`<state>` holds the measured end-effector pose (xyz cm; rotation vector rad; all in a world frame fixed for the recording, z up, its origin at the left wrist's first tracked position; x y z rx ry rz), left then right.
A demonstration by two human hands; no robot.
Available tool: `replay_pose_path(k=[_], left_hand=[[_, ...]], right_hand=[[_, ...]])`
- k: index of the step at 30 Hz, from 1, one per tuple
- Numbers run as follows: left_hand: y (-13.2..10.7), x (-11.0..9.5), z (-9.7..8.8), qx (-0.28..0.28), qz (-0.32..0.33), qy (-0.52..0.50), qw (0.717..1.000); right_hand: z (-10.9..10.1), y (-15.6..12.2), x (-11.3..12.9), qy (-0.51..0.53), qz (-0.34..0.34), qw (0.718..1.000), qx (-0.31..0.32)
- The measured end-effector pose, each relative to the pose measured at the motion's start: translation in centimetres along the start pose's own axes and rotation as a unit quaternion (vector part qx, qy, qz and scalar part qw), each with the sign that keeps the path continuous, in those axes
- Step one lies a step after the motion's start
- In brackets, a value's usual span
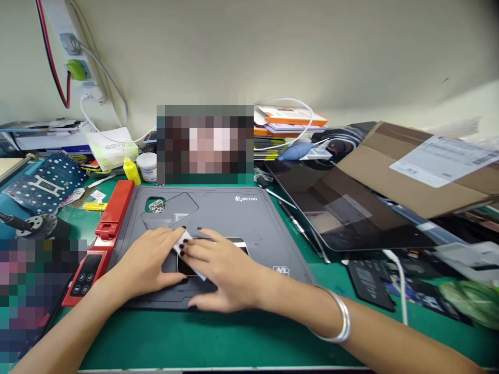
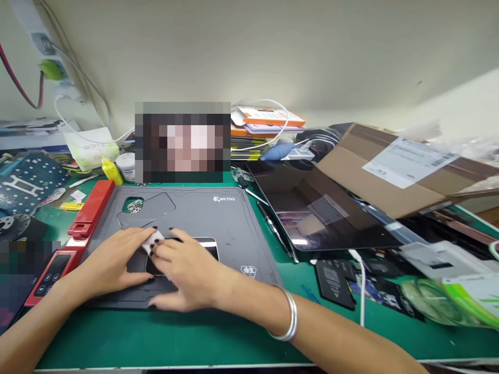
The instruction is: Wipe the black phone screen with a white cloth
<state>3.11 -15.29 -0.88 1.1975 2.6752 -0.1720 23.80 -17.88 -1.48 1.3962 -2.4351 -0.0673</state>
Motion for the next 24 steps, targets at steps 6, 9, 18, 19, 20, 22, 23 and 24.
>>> replay_pose_path(k=[6,9,18,19,20,22,23,24], left_hand=[[-0.09,0.0,0.0,0.01,-0.005,0.004,1.0],[-0.08,-0.07,-0.07,0.014,-0.006,0.005,1.0],[-0.09,-0.14,-0.13,0.016,-0.004,0.012,1.0],[-0.1,-0.12,-0.1,0.015,-0.004,0.01,1.0],[-0.11,-0.11,-0.08,0.014,-0.004,0.008,1.0],[-0.12,-0.09,-0.05,0.011,-0.003,0.007,1.0],[-0.12,-0.09,-0.05,0.011,-0.004,0.009,1.0],[-0.13,-0.09,-0.05,0.012,-0.005,0.011,1.0]], right_hand=[[-0.02,-0.12,0.12,0.017,0.008,1.0,0.008],[-0.06,-0.21,0.31,0.015,0.002,1.0,0.013],[-0.19,-0.34,0.48,0.004,0.014,1.0,0.013],[-0.17,-0.35,0.6,0.008,0.002,1.0,0.016],[-0.14,-0.36,0.71,0.013,-0.01,1.0,0.02],[-0.12,-0.41,0.76,0.019,-0.018,0.999,0.024],[-0.15,-0.44,0.69,0.016,-0.009,1.0,0.024],[-0.19,-0.46,0.58,0.011,0.005,1.0,0.025]])
Point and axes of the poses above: each hand's wrist, its own y-axis towards the middle knuckle, its own z-axis out of the palm, x = y × z, the point moved 1 cm from there along y, towards the middle knuckle, and after that the axes turned 7 degrees about x, right-handed, at the moved point
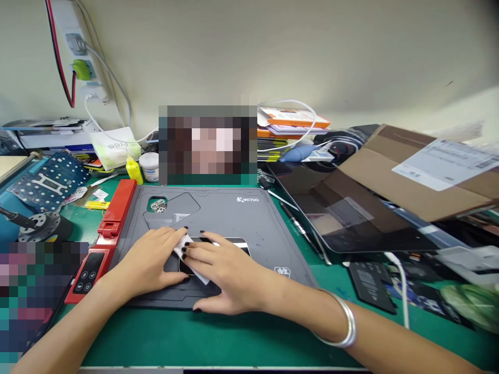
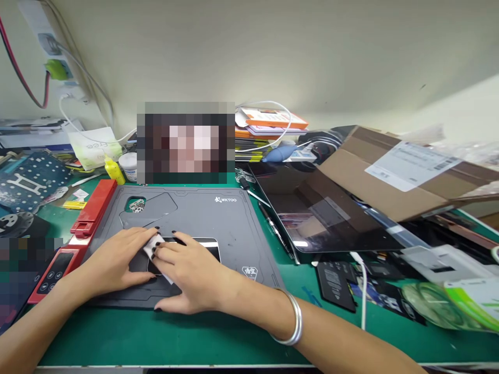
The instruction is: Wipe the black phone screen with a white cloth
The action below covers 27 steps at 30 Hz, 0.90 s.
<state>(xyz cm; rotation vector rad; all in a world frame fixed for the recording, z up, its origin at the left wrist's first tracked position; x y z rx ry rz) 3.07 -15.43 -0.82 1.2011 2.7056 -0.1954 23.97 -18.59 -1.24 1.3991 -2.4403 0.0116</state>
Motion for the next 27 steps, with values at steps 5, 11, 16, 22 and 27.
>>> replay_pose_path(k=[5,11,16,22,27], left_hand=[[0.0,0.0,0.0,0.007,-0.004,0.006,1.0],[0.0,0.0,0.2,0.008,-0.004,-0.004,1.0],[-0.3,-0.3,-0.3,0.013,0.008,-0.011,1.0],[-0.7,-0.8,-1.0,0.012,0.011,-0.02,1.0],[-0.6,-1.0,-1.0,0.007,0.009,-0.024,1.0]], right_hand=[[0.0,0.0,-0.1,-0.012,0.018,0.999,0.024],[0.3,0.1,0.7,-0.007,-0.011,0.999,0.038],[-0.5,0.2,0.8,-0.034,0.032,0.997,0.067],[-0.1,0.3,0.3,-0.083,0.038,0.995,0.048],[0.6,0.7,0.0,-0.107,0.032,0.993,0.032]])
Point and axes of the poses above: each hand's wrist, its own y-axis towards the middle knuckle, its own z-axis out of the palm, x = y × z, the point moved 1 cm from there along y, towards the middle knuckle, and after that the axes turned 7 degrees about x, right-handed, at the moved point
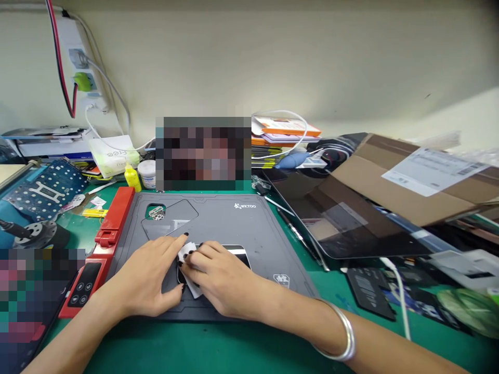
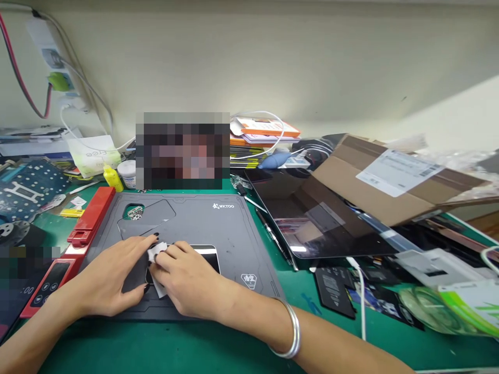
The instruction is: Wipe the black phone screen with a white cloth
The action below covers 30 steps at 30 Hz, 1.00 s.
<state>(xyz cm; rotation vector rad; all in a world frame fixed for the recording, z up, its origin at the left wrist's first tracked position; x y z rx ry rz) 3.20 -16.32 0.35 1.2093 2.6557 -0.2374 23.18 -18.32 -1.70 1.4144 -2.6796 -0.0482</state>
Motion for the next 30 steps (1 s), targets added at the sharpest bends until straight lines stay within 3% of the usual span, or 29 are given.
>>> replay_pose_path(k=[11,21,30], left_hand=[[0.3,-0.3,0.1,0.0,-0.008,0.009,1.0],[0.6,-1.4,-0.3,0.025,-0.032,-0.006,0.999],[0.7,-0.8,0.2,0.018,-0.018,0.011,1.0]], right_hand=[[0.6,1.0,-0.5,0.031,0.034,0.997,-0.06],[1.6,0.2,-0.3,0.034,-0.017,0.99,-0.134],[1.2,-0.4,-1.0,0.053,0.013,0.99,-0.133]])
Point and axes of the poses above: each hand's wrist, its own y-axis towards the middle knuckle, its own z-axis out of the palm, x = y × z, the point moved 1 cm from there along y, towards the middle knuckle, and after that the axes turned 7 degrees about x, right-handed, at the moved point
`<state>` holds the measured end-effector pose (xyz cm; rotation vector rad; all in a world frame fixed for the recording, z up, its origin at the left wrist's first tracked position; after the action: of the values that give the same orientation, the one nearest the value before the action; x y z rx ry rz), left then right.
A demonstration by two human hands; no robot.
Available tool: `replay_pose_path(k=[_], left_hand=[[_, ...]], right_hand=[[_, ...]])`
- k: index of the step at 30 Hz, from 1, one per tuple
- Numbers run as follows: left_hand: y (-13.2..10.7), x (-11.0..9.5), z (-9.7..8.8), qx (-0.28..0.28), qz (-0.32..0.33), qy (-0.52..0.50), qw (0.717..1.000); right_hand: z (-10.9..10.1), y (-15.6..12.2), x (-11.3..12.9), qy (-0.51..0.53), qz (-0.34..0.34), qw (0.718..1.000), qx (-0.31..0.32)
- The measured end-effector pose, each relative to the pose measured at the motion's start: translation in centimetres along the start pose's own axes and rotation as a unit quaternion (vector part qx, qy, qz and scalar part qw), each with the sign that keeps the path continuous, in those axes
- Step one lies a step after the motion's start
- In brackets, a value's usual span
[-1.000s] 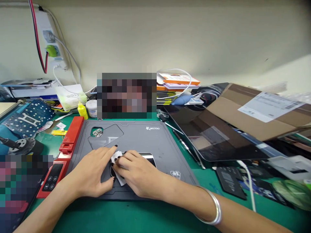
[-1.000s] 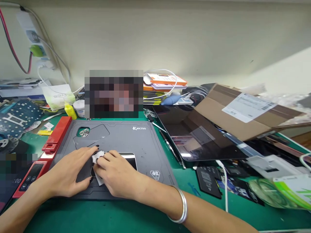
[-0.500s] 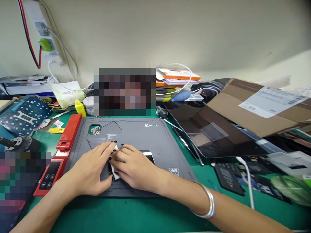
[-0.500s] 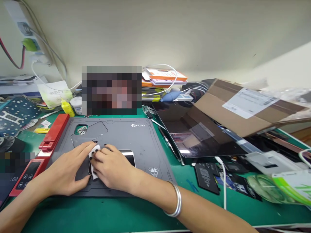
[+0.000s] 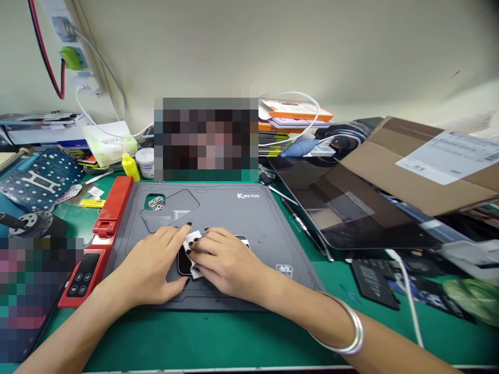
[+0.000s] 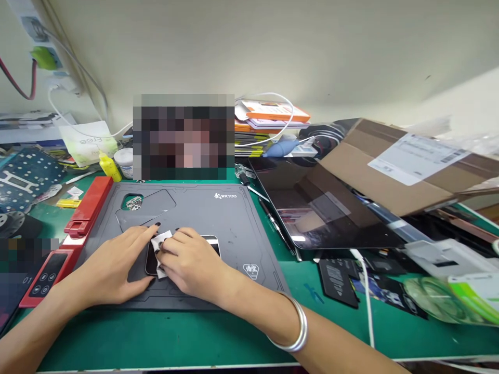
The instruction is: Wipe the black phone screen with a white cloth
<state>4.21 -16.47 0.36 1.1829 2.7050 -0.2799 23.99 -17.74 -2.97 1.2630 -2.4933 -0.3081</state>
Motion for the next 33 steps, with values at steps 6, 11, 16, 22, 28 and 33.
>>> replay_pose_path(k=[6,11,16,22,28,33], left_hand=[[0.0,0.8,0.4,-0.009,0.003,0.012,1.0],[-0.1,0.4,0.2,-0.007,0.01,0.005,1.0],[-0.2,0.5,0.2,-0.011,0.011,-0.006,1.0],[-0.2,0.8,0.4,-0.005,0.01,-0.001,1.0],[-0.3,1.0,0.7,-0.018,0.014,0.007,1.0],[-0.2,1.0,0.5,-0.003,0.009,0.012,1.0]], right_hand=[[0.3,0.5,0.6,0.002,-0.035,0.999,0.008],[0.7,0.9,1.0,0.003,-0.029,1.0,-0.007],[0.5,0.9,0.8,0.016,0.006,1.0,-0.011],[0.3,0.8,0.6,0.016,0.013,1.0,0.013],[-0.9,0.5,0.1,0.017,0.008,0.998,0.067],[-2.5,-1.0,-1.1,0.04,0.013,0.994,0.099]])
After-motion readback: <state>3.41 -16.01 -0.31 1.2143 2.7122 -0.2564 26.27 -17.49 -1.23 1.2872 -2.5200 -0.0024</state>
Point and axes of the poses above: each hand's wrist, its own y-axis towards the middle knuckle, its own z-axis out of the palm, x = y × z, the point moved 1 cm from there along y, towards the middle knuckle, and after that the axes turned 7 degrees about x, right-handed, at the moved point
